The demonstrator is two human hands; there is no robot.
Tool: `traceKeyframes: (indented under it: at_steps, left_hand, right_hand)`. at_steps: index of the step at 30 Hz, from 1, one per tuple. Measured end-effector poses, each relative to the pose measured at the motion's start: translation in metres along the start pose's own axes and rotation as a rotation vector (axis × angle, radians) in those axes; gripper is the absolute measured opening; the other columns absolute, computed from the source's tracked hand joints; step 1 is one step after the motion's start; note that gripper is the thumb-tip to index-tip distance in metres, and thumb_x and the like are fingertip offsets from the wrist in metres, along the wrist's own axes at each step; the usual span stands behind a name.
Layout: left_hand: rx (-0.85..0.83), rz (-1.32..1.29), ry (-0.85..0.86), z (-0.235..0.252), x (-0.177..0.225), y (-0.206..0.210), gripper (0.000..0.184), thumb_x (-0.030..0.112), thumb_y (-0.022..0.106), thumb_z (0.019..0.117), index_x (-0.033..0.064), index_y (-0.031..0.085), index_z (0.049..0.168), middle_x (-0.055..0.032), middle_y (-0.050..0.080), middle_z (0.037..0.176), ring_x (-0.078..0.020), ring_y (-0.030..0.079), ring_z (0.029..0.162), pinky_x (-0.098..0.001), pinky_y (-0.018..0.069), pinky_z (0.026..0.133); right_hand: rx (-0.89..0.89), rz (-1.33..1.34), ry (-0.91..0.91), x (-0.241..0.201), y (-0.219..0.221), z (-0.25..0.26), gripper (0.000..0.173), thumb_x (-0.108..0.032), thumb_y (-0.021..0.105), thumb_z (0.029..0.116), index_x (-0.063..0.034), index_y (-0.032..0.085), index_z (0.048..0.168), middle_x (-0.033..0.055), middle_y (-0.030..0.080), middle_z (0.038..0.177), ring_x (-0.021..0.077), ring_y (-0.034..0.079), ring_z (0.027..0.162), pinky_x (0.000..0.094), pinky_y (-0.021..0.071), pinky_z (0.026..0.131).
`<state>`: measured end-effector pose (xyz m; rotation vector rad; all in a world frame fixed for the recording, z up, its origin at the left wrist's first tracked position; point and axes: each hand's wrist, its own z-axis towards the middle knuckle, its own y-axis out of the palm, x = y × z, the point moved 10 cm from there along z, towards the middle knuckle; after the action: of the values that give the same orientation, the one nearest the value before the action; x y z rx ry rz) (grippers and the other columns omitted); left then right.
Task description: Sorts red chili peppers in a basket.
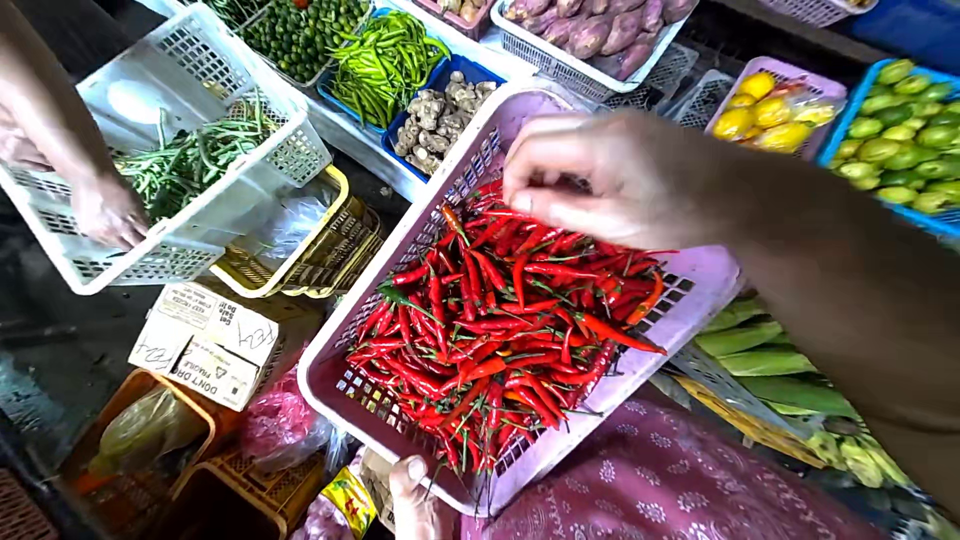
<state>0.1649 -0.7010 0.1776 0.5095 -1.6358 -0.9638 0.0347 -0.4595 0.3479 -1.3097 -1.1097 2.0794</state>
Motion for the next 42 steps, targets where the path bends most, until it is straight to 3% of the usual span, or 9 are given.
traceKeyframes:
  at_steps: [2, 5, 11, 17, 20, 23, 30, 36, 42]
  left_hand:
    - [0.031, 0.029, 0.01, 0.001, 0.003, 0.002, 0.025, 0.02, 0.072, 0.0913, 0.0166, 0.077, 0.115, 0.004, 0.078, 0.108, -0.002, 0.071, 0.103, -0.0209, 0.0568, 0.092]
    - [0.164, 0.059, -0.036, -0.007, 0.002, -0.008, 0.022, 0.02, 0.077, 0.0848, 0.017, 0.079, 0.107, 0.0024, 0.079, 0.101, -0.004, 0.073, 0.097, -0.0236, 0.0596, 0.087]
    - [0.19, 0.144, -0.058, -0.021, -0.004, -0.038, 0.023, 0.024, 0.078, 0.0853, 0.0203, 0.078, 0.108, 0.0037, 0.078, 0.101, -0.0046, 0.073, 0.095, -0.0255, 0.0604, 0.085]
    - [0.141, 0.04, -0.057, -0.019, -0.008, -0.043, 0.028, 0.02, 0.078, 0.0854, 0.0163, 0.076, 0.113, -0.0002, 0.078, 0.103, -0.0082, 0.074, 0.096, -0.0283, 0.0613, 0.085]
    - [0.134, 0.006, -0.066, -0.018, -0.008, -0.045, 0.029, 0.019, 0.077, 0.0861, 0.0146, 0.075, 0.114, -0.0016, 0.078, 0.104, -0.0092, 0.074, 0.096, -0.0293, 0.0612, 0.086]
    - [0.09, -0.014, -0.032, -0.003, -0.004, -0.031, 0.025, 0.022, 0.075, 0.0887, 0.0146, 0.077, 0.112, -0.0012, 0.078, 0.103, -0.0088, 0.074, 0.095, -0.0283, 0.0615, 0.084]
    - [0.15, 0.019, 0.101, 0.02, 0.011, -0.027, 0.02, 0.023, 0.076, 0.0859, 0.0163, 0.079, 0.105, 0.0025, 0.079, 0.095, -0.0039, 0.074, 0.089, -0.0228, 0.0613, 0.079]
    - [0.235, 0.084, 0.161, 0.026, 0.024, -0.016, 0.014, 0.024, 0.077, 0.0843, 0.0182, 0.081, 0.096, 0.0044, 0.079, 0.089, -0.0012, 0.074, 0.084, -0.0189, 0.0601, 0.074]
    - [0.07, 0.074, 0.21, 0.033, 0.026, -0.043, 0.025, 0.025, 0.077, 0.0849, 0.0171, 0.079, 0.109, 0.0026, 0.079, 0.099, -0.0037, 0.074, 0.092, -0.0223, 0.0608, 0.081]
  right_hand:
    - [-0.011, 0.026, 0.006, 0.0, -0.009, -0.003, 0.015, -0.017, 0.056, 0.0986, -0.0116, 0.07, 0.095, -0.0033, 0.066, 0.086, -0.0011, 0.06, 0.074, 0.0165, 0.0511, 0.065]
    - [-0.194, -0.192, 0.011, -0.002, 0.015, -0.008, 0.013, -0.012, 0.062, 0.0958, -0.0079, 0.074, 0.093, 0.0053, 0.066, 0.085, 0.0186, 0.065, 0.073, 0.0382, 0.0534, 0.062]
    - [-0.344, -0.423, 0.096, 0.006, 0.048, -0.007, 0.017, -0.019, 0.063, 0.0993, -0.0077, 0.075, 0.104, 0.0102, 0.068, 0.098, 0.0284, 0.068, 0.092, 0.0426, 0.055, 0.073]
    - [-0.153, -0.174, 0.036, -0.004, 0.019, -0.008, 0.011, -0.017, 0.066, 0.0949, -0.01, 0.074, 0.098, 0.003, 0.068, 0.084, 0.016, 0.065, 0.07, 0.0369, 0.0538, 0.062]
    - [-0.04, -0.01, 0.007, -0.009, -0.01, -0.011, 0.014, -0.021, 0.063, 0.0932, -0.014, 0.073, 0.1, -0.0081, 0.063, 0.077, -0.0028, 0.05, 0.06, 0.016, 0.0427, 0.053]
    - [-0.04, 0.201, 0.075, -0.002, -0.019, -0.016, 0.013, -0.019, 0.065, 0.0937, -0.0121, 0.075, 0.1, -0.0093, 0.069, 0.079, -0.0096, 0.057, 0.066, 0.0076, 0.0475, 0.059]
    - [-0.133, 0.249, 0.215, 0.017, -0.008, -0.045, 0.035, -0.022, 0.059, 0.0992, -0.0134, 0.067, 0.132, -0.0095, 0.069, 0.09, -0.008, 0.06, 0.073, 0.0093, 0.0513, 0.064]
    - [0.045, 0.257, 0.0, 0.004, -0.05, -0.093, 0.018, -0.03, 0.06, 0.1009, -0.0169, 0.072, 0.106, -0.0122, 0.067, 0.092, -0.0046, 0.062, 0.079, 0.0121, 0.0551, 0.066]
    - [-0.093, 0.014, 0.335, 0.038, -0.034, -0.142, 0.027, -0.029, 0.059, 0.0992, -0.012, 0.077, 0.11, -0.0012, 0.072, 0.109, 0.0025, 0.066, 0.083, 0.0217, 0.0561, 0.067]
